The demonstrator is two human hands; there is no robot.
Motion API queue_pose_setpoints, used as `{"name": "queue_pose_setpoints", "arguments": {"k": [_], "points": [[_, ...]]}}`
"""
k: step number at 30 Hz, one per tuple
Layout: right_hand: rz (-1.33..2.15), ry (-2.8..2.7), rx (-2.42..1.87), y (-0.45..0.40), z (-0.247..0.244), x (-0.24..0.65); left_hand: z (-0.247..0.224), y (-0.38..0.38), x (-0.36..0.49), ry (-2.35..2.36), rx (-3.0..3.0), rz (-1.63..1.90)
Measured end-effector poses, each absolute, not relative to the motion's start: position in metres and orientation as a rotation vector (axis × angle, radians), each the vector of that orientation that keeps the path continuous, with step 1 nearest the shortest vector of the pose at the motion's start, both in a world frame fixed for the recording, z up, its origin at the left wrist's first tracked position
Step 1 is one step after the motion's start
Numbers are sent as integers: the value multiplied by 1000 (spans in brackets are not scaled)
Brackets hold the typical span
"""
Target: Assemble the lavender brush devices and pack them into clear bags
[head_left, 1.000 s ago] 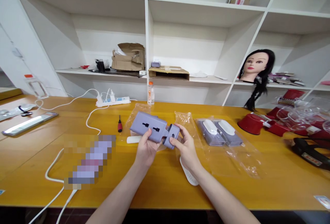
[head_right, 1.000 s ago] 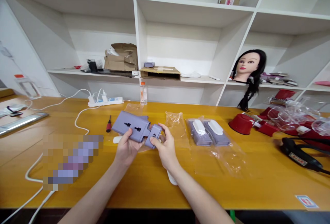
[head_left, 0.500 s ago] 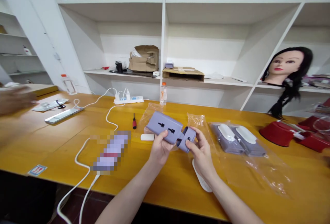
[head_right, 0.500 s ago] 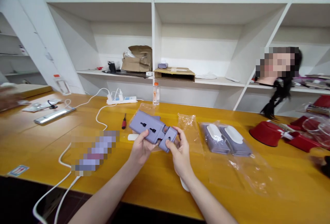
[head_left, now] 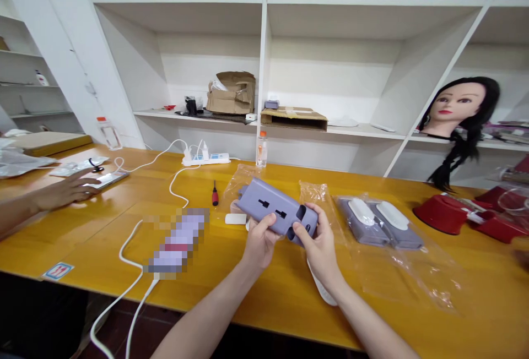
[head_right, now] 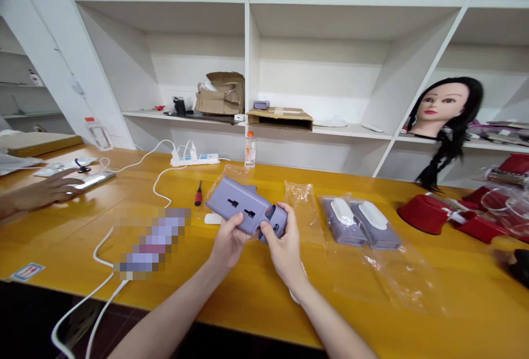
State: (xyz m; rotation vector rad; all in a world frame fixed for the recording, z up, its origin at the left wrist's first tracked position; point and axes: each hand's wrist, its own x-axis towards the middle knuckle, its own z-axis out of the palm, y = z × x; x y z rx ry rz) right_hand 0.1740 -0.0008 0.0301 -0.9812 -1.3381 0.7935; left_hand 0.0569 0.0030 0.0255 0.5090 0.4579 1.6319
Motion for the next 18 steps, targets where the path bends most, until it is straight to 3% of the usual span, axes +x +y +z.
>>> {"name": "queue_pose_setpoints", "arguments": {"k": [18], "points": [[735,-1394,-961,-4,28,171,23,2,55,450,459,1617]]}}
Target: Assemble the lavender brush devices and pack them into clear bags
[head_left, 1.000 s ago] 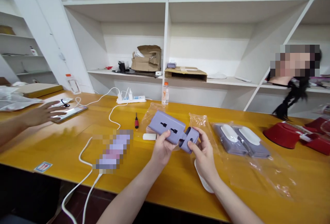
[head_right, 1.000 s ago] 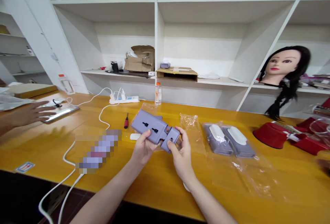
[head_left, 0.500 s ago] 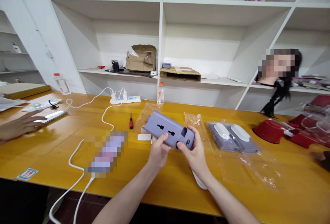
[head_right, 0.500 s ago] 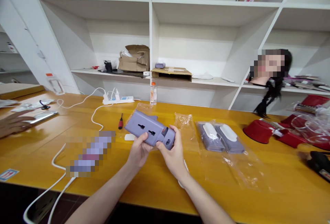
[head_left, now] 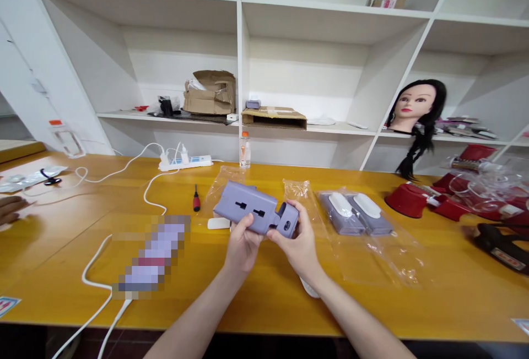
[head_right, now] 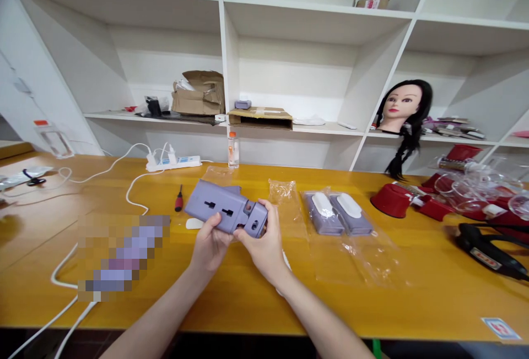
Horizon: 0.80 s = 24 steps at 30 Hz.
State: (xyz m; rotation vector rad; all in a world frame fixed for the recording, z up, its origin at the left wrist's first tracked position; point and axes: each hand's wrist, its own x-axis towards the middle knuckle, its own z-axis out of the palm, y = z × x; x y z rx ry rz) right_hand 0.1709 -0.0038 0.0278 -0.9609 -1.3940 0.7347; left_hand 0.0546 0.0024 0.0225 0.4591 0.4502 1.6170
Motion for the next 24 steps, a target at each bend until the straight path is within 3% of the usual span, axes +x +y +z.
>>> {"name": "queue_pose_setpoints", "arguments": {"k": [24], "points": [[563,-1546,-993,4,19,177,16,5,57,468,502,1642]]}}
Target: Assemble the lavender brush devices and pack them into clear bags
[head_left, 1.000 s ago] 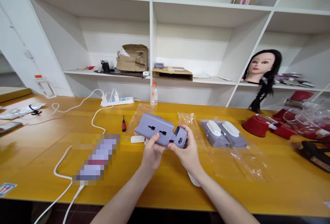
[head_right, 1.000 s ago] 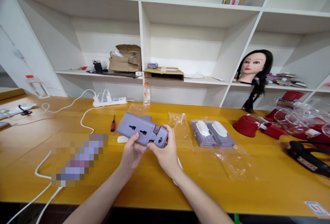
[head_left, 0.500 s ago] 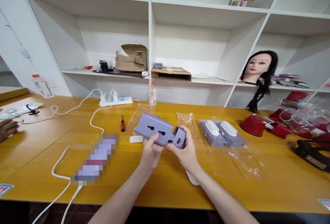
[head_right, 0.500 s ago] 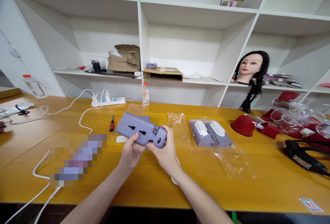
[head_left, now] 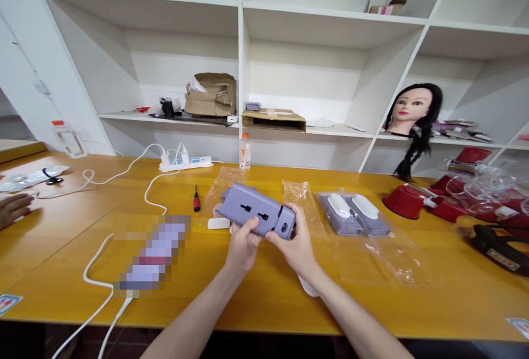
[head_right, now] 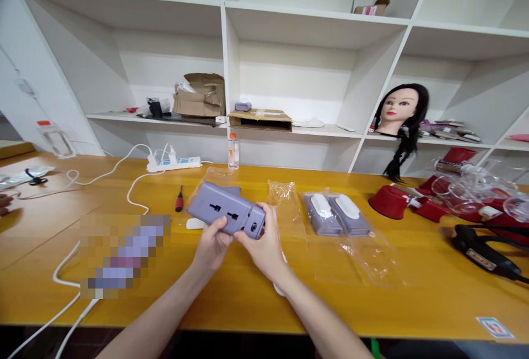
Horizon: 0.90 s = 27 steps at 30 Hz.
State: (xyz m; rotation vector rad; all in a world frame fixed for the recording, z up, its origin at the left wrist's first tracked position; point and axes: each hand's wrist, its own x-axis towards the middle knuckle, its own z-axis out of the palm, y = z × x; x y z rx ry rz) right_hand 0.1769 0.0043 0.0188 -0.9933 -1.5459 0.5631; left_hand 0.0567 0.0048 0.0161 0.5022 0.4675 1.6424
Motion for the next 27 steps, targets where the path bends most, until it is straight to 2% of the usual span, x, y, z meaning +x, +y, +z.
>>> {"name": "queue_pose_setpoints", "arguments": {"k": [13,27], "points": [[926,-1434,-891,-8,30,173,11,-3,68,582,479,1557],[545,-1383,-955,-8,22,171,4,-7,74,533,533,1566]]}}
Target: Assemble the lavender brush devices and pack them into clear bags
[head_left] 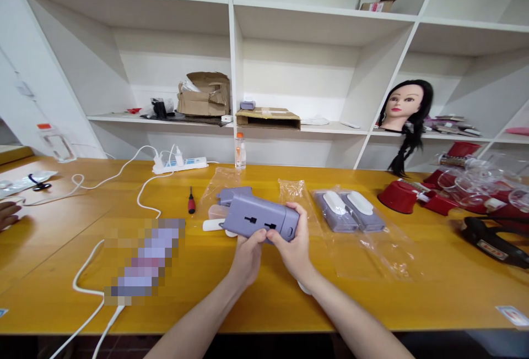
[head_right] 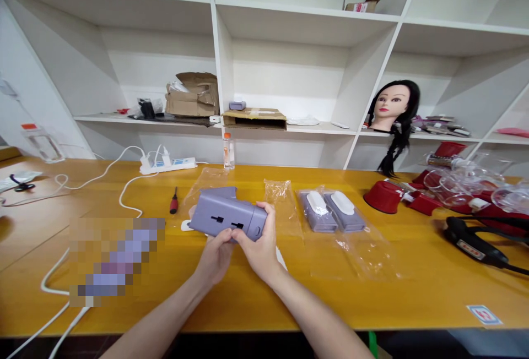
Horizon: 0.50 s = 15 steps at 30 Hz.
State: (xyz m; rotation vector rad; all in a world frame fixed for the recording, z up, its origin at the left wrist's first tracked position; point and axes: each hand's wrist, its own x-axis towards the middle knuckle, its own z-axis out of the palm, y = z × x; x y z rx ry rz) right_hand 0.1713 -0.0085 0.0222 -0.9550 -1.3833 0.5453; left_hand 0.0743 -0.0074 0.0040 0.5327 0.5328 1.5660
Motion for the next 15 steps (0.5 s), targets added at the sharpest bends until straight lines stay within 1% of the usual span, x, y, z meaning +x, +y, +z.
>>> {"name": "queue_pose_setpoints", "arguments": {"k": [6,10,12,15], "points": [[457,-1318,-947,-13,16,159,3,-10,79,479,514,1564],[465,-1320,-943,-14,16,161,0,-10,80,460,519,1541],[502,-1329,-928,-13,19,164,2,-9,79,460,514,1538],[689,-1402,-870,-8,24,170,10,-6,74,457,497,1540]]}}
